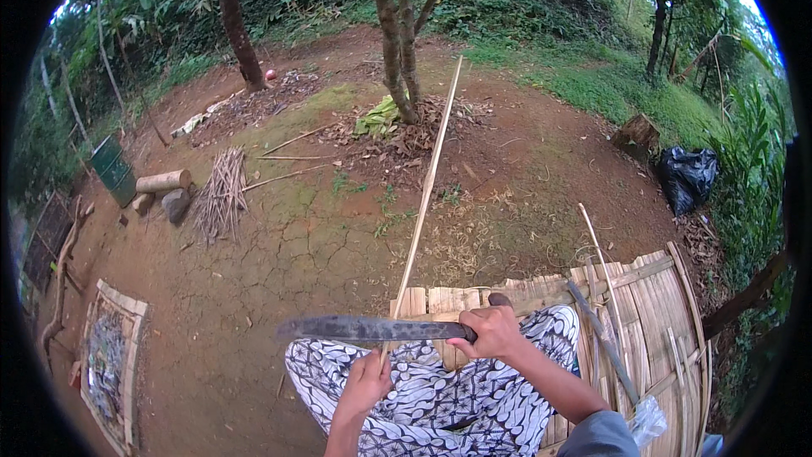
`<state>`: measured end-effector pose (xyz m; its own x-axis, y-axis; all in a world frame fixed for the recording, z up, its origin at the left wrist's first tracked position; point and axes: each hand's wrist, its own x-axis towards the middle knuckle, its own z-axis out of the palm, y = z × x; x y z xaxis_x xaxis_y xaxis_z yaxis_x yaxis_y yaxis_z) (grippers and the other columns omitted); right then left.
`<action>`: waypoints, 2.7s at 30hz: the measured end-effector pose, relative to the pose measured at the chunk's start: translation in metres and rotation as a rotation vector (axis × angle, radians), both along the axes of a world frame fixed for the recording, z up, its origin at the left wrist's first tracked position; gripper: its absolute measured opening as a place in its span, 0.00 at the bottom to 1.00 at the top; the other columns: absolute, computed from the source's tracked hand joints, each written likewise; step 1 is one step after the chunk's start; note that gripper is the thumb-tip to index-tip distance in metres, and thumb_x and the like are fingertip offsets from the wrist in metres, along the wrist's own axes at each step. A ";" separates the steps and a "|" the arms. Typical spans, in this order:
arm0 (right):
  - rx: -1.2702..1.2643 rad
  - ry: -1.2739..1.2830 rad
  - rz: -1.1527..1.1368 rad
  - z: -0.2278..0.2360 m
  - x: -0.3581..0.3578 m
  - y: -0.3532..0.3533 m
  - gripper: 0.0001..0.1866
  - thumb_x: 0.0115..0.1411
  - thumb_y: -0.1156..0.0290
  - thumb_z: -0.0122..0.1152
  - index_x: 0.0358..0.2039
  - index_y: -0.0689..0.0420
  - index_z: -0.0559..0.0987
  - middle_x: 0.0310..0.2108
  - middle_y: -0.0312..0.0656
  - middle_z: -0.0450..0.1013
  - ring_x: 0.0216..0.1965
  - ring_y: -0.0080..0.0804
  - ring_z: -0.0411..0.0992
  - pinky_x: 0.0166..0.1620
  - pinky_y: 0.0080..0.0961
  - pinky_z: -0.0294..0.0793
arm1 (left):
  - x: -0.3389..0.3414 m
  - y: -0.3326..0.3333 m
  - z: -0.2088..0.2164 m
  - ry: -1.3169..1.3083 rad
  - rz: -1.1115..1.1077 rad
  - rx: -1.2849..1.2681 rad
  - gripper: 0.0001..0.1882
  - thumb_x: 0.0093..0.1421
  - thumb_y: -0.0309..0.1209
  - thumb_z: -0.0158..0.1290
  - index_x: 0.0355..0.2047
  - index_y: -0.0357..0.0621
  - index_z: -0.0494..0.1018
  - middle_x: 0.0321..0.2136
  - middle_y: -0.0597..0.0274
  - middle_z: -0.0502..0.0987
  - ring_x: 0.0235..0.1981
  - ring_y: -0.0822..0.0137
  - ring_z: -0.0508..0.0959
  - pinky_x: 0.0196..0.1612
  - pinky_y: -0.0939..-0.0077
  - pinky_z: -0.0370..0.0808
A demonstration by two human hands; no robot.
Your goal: The person sits cross-legged on a woven mat outdoors and uses a large knife to shave and smooth a long bamboo stick. They hold the stick with one hand and repeatedly scrape the blade along its length to remove the outer layer.
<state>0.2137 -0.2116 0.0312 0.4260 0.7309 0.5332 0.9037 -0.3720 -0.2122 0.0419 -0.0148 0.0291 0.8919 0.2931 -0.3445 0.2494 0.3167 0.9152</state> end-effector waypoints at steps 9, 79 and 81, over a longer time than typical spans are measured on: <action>-0.109 -0.021 0.176 0.000 -0.033 0.014 0.26 0.53 0.40 0.55 0.17 0.52 0.73 0.09 0.36 0.67 0.11 0.31 0.69 0.17 0.30 0.68 | -0.019 -0.012 -0.009 0.137 -0.002 -0.226 0.22 0.68 0.42 0.33 0.19 0.45 0.59 0.10 0.71 0.54 0.08 0.77 0.51 0.12 0.79 0.47; -0.160 0.237 -0.395 -0.024 0.077 0.009 0.28 0.58 0.40 0.46 0.27 0.53 0.79 0.12 0.48 0.71 0.18 0.49 0.73 0.25 0.42 0.73 | -0.066 -0.008 -0.058 0.306 0.044 0.002 0.24 0.67 0.41 0.36 0.15 0.45 0.61 0.09 0.70 0.57 0.09 0.74 0.56 0.12 0.77 0.50; -0.214 0.306 -0.339 -0.033 0.062 0.013 0.29 0.58 0.39 0.46 0.29 0.52 0.80 0.13 0.47 0.71 0.18 0.46 0.73 0.25 0.40 0.74 | -0.063 -0.003 -0.055 0.297 0.036 -0.106 0.23 0.66 0.42 0.35 0.17 0.44 0.62 0.09 0.69 0.57 0.09 0.74 0.58 0.13 0.78 0.53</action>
